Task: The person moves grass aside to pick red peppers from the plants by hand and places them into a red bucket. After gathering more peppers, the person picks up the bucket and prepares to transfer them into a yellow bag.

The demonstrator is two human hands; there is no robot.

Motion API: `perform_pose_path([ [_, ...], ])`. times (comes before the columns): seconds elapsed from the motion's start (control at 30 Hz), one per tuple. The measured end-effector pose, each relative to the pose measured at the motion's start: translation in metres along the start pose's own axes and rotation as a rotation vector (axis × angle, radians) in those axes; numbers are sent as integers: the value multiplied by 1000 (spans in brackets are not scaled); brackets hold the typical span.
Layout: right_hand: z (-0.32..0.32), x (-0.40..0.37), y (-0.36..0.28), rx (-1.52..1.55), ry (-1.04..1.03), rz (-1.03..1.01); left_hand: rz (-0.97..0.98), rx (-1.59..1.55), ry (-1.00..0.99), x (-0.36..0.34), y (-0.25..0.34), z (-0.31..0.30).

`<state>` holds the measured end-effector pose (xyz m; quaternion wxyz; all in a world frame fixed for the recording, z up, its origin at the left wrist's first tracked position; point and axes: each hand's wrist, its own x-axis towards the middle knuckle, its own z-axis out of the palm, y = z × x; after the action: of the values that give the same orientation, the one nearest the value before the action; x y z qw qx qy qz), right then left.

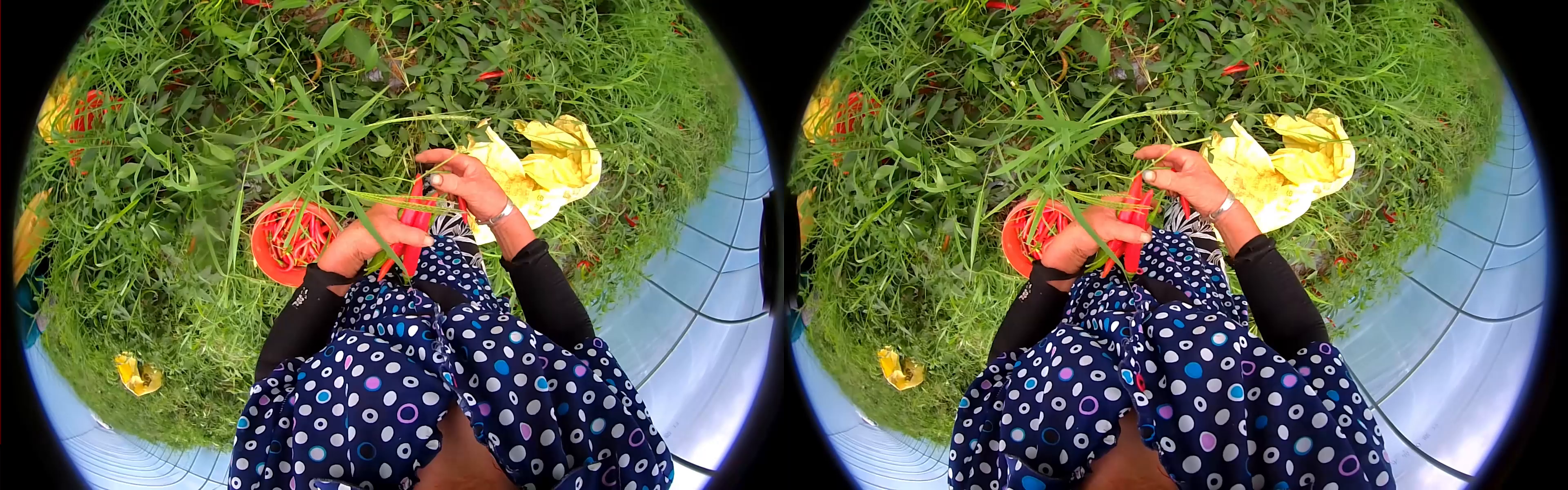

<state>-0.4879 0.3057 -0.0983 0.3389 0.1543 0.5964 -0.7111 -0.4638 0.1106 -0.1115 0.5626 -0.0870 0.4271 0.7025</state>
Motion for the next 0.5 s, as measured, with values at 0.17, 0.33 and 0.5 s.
perform_pose_path([
  [0.17,-3,15,0,-169,25,-4,-18,20,-99,-6,22,18],
  [0.33,-63,35,19,489,669,97,137,277,-315,-13,13,25],
  [0.5,-54,22,23,491,452,257,109,-384,128,-7,-12,2],
])
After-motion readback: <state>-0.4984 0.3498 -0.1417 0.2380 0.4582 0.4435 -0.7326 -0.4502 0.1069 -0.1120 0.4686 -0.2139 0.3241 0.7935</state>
